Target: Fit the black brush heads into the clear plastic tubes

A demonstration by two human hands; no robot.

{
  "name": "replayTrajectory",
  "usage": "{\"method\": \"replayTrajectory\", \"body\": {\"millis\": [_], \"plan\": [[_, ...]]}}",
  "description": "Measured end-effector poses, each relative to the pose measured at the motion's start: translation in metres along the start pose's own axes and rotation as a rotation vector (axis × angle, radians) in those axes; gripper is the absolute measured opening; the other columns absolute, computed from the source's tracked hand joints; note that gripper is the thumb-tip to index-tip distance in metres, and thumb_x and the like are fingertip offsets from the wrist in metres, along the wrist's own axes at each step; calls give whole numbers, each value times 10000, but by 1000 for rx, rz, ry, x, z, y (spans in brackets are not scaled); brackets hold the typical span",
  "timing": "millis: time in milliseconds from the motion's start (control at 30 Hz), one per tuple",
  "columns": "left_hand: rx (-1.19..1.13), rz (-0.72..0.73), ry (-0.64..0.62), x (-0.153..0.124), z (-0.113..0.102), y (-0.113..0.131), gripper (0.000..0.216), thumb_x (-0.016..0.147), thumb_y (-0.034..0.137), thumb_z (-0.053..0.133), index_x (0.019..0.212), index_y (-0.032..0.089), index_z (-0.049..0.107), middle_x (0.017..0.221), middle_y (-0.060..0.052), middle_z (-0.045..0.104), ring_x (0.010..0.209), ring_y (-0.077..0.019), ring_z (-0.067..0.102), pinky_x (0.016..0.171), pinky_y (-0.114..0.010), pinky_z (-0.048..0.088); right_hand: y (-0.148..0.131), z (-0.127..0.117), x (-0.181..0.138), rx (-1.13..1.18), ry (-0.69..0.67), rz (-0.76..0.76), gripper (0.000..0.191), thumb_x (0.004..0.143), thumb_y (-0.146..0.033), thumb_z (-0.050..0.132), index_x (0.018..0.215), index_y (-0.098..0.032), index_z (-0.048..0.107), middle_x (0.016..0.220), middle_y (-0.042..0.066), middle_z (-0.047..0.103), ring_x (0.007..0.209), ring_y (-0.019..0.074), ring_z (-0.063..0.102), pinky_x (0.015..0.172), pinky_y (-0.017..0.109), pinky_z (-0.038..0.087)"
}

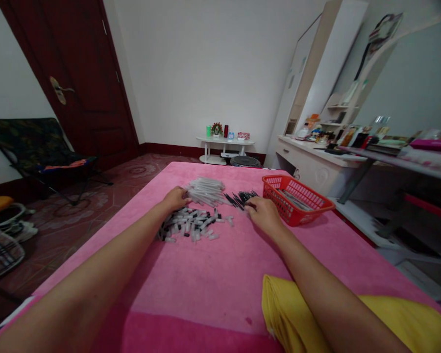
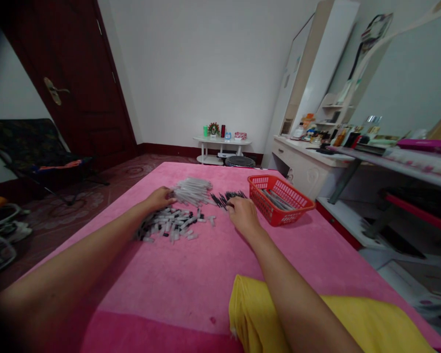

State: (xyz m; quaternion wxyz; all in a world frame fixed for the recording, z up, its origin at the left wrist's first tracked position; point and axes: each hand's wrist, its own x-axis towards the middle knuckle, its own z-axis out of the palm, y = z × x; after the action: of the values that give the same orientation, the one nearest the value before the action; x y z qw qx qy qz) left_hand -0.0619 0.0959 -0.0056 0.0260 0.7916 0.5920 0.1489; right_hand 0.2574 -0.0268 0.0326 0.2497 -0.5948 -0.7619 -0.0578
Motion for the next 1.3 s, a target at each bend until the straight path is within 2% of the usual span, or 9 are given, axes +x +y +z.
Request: {"method": "replayTrajectory", "body": {"millis": [100, 233, 433, 633, 733, 967, 1100, 1200, 1300], "plan": [[-16, 41, -34, -11, -11, 16, 233, 696, 246, 603, 895, 194, 712, 907, -67, 705, 920, -223, 629, 813, -261, 465, -1, 2, -1, 1, -7, -9, 204, 804, -203, 531, 914, -204, 703, 921, 46, 706, 863, 171, 624, 741, 237, 393], [-96, 82, -98, -20, -23, 34, 220, 639, 193, 623, 827, 244, 725, 810, 15, 726, 872, -199, 642, 758, -224, 468, -3, 4, -1, -5, -20, -2, 210, 817, -222, 519, 918, -207, 702, 918, 49, 705, 852, 166, 625, 736, 236, 393], [-217, 142, -131, -24, -28, 46, 246, 585, 205, 659, 816, 222, 742, 766, 3, 727, 832, -220, 645, 734, -235, 472, -6, 5, -3, -10, -81, -3, 211, 818, -218, 521, 923, -209, 705, 946, 54, 706, 892, 169, 621, 763, 236, 390], [35, 28, -22, -32, -23, 48, 262, 615, 234, 656, 866, 232, 732, 886, -60, 721, 849, -244, 647, 690, -270, 471, -14, 10, -9, -21, -152, -58, 186, 822, -239, 532, 875, -214, 708, 899, 46, 709, 855, 178, 623, 724, 246, 387], [100, 26, -13, -34, -21, 51, 222, 665, 278, 627, 864, 268, 724, 930, -51, 714, 895, -245, 642, 691, -276, 467, -17, 12, -11, -11, -167, -65, 178, 816, -238, 544, 881, -218, 708, 924, 49, 704, 870, 180, 621, 723, 245, 391], [108, 27, -60, -35, -20, 62, 216, 671, 219, 603, 862, 247, 698, 921, -47, 708, 882, -219, 634, 670, -255, 454, 0, 7, -7, -77, -65, 110, 210, 820, -228, 542, 964, -210, 694, 967, 70, 692, 945, 191, 613, 778, 257, 406], [109, 38, 105, -43, -25, 72, 179, 708, 251, 605, 868, 235, 683, 900, -55, 693, 898, -227, 613, 725, -281, 454, 10, 11, -7, -164, -114, 155, 204, 817, -247, 556, 964, -209, 692, 974, 75, 679, 948, 196, 610, 781, 263, 411], [7, 153, 291, -52, -25, 84, 173, 769, 217, 560, 910, 212, 659, 938, -55, 676, 928, -210, 591, 792, -286, 448, 9, 16, -8, -252, -135, 160, 207, 811, -274, 574, 967, -198, 686, 984, 93, 663, 951, 216, 602, 784, 290, 412], [-113, 224, 372, -60, -18, 95, 215, 811, 183, 513, 982, 196, 642, 970, -55, 659, 936, -191, 585, 809, -272, 450, 6, 18, -10, -326, -150, 162, 211, 812, -281, 571, 949, -164, 680, 963, 117, 658, 941, 240, 602, 784, 319, 414]]}}
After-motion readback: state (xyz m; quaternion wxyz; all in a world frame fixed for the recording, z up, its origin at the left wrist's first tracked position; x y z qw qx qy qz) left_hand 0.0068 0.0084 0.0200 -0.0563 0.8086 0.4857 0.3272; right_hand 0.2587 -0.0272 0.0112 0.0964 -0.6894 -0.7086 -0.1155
